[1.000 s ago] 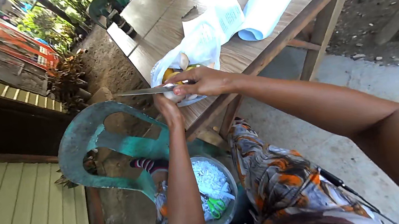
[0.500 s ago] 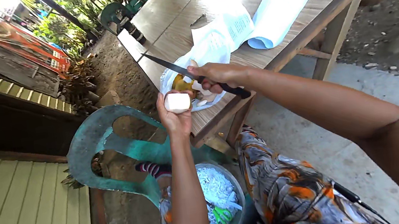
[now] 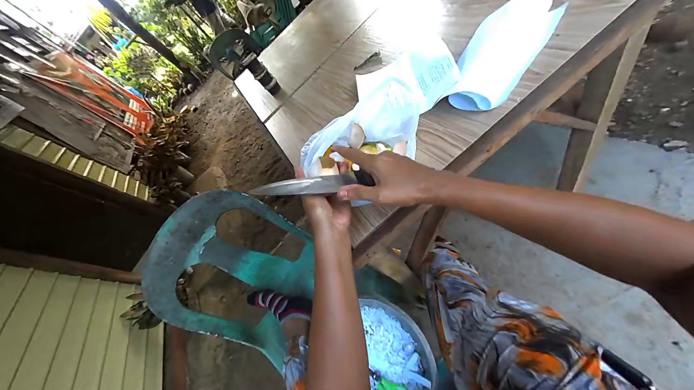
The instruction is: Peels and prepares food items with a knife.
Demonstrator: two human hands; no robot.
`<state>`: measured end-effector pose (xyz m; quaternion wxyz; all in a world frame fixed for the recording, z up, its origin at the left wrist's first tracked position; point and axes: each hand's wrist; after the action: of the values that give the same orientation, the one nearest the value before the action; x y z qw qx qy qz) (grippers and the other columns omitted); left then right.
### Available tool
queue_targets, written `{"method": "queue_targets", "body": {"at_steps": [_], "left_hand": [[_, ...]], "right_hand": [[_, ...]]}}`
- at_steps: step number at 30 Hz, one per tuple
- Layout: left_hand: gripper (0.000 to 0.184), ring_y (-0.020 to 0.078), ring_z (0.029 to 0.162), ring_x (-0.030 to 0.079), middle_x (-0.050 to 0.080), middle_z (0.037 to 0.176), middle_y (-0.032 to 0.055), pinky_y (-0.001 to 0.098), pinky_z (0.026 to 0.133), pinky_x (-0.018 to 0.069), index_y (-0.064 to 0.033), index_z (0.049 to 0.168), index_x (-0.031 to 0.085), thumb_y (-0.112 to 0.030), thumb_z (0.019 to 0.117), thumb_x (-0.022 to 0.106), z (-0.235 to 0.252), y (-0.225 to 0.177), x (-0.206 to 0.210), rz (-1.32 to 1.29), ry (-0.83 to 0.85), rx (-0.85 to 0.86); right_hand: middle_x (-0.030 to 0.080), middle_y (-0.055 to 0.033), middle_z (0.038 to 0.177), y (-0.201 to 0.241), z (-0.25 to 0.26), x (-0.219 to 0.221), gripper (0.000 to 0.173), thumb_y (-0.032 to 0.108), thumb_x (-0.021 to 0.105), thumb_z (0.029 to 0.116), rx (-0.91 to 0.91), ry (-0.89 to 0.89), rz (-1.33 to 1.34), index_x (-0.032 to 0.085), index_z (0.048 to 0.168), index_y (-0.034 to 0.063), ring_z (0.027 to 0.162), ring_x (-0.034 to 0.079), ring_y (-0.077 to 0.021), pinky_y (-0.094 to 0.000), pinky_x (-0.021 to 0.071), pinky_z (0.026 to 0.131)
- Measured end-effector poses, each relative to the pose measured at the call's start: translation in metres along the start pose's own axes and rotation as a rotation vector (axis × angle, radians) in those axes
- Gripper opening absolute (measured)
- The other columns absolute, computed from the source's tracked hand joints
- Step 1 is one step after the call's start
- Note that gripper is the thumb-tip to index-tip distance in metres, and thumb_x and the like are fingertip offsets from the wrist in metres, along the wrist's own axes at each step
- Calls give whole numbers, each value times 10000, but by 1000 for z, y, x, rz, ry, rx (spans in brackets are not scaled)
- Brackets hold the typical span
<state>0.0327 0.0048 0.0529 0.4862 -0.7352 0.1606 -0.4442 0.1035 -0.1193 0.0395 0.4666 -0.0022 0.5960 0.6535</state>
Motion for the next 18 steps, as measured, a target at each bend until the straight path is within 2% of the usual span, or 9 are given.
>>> {"method": "queue_targets", "body": {"at_steps": [3,7,10,13,15,18], "left_hand": [[502,69,782,672,668,923,4,213,683,569,-172,1175,587,-609,1043,378,3,2,-1,-52,16,4],[291,72,778,666,650,911,0,221,681,568,-166,1120,573,-409,1081,419,4,7,-3,-77,17,56],[242,37,749,652,641,869,-31,191,648,551,-186,1074,574,-368,1090,416,1,11,2,-75,4,118],[243,43,802,638,626,909,-29,213,707,545,-186,1111,556,-368,1098,394,2,18,7,-72,-25,171],[321,52,732,631,615,842,-28,221,637,540,-198,1056,564,-443,1095,361,6,24,12,-90,-78,179],[322,51,733,636,621,865,-26,217,638,549,-201,1077,553,-423,1107,321,12,24,4,-109,15,156]], "right_hand": [[693,-203,1083,4,-2,-1,758,492,600,1007,-21,13,-78,301,1620,160,926,672,-394,-618,518,804],[710,-209,1045,2,-3,3,699,497,590,1003,-70,-44,-191,388,1587,170,944,684,-421,-623,524,780],[717,-186,1074,5,-5,11,668,484,610,993,-49,-143,-232,449,1556,163,971,691,-401,-606,534,777],[716,-197,1044,5,1,11,650,515,567,1007,6,-129,-170,453,1553,182,963,687,-410,-619,522,789],[712,-206,1063,0,9,8,602,536,551,1009,35,-117,-80,514,1507,201,972,681,-414,-638,510,809],[676,-234,1179,-8,14,-1,578,416,602,1021,-45,-19,84,496,1511,127,1033,657,-384,-608,495,898]]}}
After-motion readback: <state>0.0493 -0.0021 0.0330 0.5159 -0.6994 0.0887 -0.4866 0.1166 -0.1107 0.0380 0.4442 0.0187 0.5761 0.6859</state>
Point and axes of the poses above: each hand's wrist, its own z-axis towards the middle knuckle, its own x-axis out of the palm, y = z × x
